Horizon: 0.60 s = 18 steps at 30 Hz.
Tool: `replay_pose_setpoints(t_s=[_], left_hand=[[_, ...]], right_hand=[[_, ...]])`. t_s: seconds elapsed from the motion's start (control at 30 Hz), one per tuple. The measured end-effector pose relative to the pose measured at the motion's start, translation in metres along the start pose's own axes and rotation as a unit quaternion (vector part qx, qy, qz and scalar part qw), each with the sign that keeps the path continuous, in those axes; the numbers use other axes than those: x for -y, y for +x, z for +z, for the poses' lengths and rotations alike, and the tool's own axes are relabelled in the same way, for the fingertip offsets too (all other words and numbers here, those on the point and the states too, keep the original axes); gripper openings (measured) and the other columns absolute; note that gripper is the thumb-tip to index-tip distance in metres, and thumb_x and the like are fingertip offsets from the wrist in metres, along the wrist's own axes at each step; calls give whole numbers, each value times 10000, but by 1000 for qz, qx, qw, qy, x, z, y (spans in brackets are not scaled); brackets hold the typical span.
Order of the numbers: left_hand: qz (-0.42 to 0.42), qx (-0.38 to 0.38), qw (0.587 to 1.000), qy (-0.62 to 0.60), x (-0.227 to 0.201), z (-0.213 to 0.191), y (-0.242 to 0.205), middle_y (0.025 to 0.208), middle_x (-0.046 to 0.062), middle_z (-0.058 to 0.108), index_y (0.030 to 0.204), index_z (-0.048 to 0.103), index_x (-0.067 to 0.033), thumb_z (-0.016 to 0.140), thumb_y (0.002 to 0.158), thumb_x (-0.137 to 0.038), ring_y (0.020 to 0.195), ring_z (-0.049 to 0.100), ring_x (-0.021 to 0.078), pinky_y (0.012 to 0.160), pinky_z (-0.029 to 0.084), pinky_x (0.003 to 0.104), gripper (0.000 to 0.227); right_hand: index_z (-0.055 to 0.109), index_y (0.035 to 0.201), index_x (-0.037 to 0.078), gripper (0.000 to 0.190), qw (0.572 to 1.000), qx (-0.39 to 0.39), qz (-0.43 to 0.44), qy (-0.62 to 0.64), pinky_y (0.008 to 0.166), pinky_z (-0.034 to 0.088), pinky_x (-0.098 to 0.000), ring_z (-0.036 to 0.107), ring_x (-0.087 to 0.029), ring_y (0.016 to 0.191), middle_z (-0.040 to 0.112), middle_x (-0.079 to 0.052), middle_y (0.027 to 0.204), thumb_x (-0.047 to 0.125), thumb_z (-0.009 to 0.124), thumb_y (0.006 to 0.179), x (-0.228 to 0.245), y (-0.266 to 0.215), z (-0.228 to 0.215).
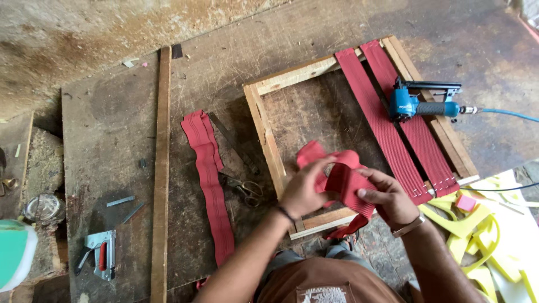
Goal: The person attaches red webbing strips to a wooden frame using a pneumatic staple gun. They position each strip, staple it at both ends, and trim excess material with scissors. The process is repeated for multiple strips across the frame.
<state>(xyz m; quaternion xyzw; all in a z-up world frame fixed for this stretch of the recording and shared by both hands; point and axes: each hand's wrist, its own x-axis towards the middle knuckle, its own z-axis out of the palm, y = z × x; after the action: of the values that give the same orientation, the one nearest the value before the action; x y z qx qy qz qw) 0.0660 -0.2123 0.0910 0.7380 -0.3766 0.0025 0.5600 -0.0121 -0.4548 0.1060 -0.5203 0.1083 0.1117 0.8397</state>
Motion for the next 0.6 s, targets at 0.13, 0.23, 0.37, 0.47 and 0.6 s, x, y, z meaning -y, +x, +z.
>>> replay_pose_setpoints(t_s=[0.13, 0.23, 0.37, 0.47, 0.6], left_hand=[[-125, 69, 978, 149, -7, 17, 41, 1475, 90, 634, 1557, 510, -222, 778, 875, -369, 1362, 619, 278, 1130, 524, 391, 748], [-75, 132, 979, 134, -3, 24, 65, 1510, 182, 536, 1567, 401, -125, 835, 831, -371, 1401, 512, 365, 1140, 412, 492, 889], [-172, 102, 979, 33, -8, 46, 54, 1546, 171, 473, 1572, 306, -120, 834, 736, -403, 1363, 537, 343, 1129, 428, 474, 1029], [-134, 94, 984, 65, -14, 59, 33, 1553, 208, 454, 1545, 335, -74, 862, 731, -390, 1396, 500, 365, 1128, 431, 457, 1021], [-70, -9, 997, 41, -19, 92, 8, 1435, 138, 650, 1467, 559, -90, 772, 885, -354, 1349, 621, 304, 1134, 512, 419, 674]], right_hand=[[606, 1396, -19, 508, 999, -4, -38, 23, 966, 539, -366, 690, -197, 1090, 720, -120, 1228, -32, 647, 889, 22, -15, -14], [564, 1421, -17, 513, 998, -16, -50, 43, 975, 533, -378, 676, -206, 1119, 705, -112, 1258, 7, 642, 914, 41, -25, -36], [563, 1438, 16, 545, 1000, -22, -9, 1, 1007, 527, -383, 664, -207, 1161, 696, -104, 1292, 4, 633, 899, 38, -29, -49], [553, 1455, 19, 573, 999, 13, 26, 14, 1022, 517, -403, 657, -220, 1181, 688, -117, 1302, -12, 630, 889, 31, -25, -41], [448, 1517, 82, 727, 996, 80, 31, 13, 1066, 452, -360, 590, -160, 1246, 625, -26, 1388, -41, 655, 831, 22, -20, -29]])
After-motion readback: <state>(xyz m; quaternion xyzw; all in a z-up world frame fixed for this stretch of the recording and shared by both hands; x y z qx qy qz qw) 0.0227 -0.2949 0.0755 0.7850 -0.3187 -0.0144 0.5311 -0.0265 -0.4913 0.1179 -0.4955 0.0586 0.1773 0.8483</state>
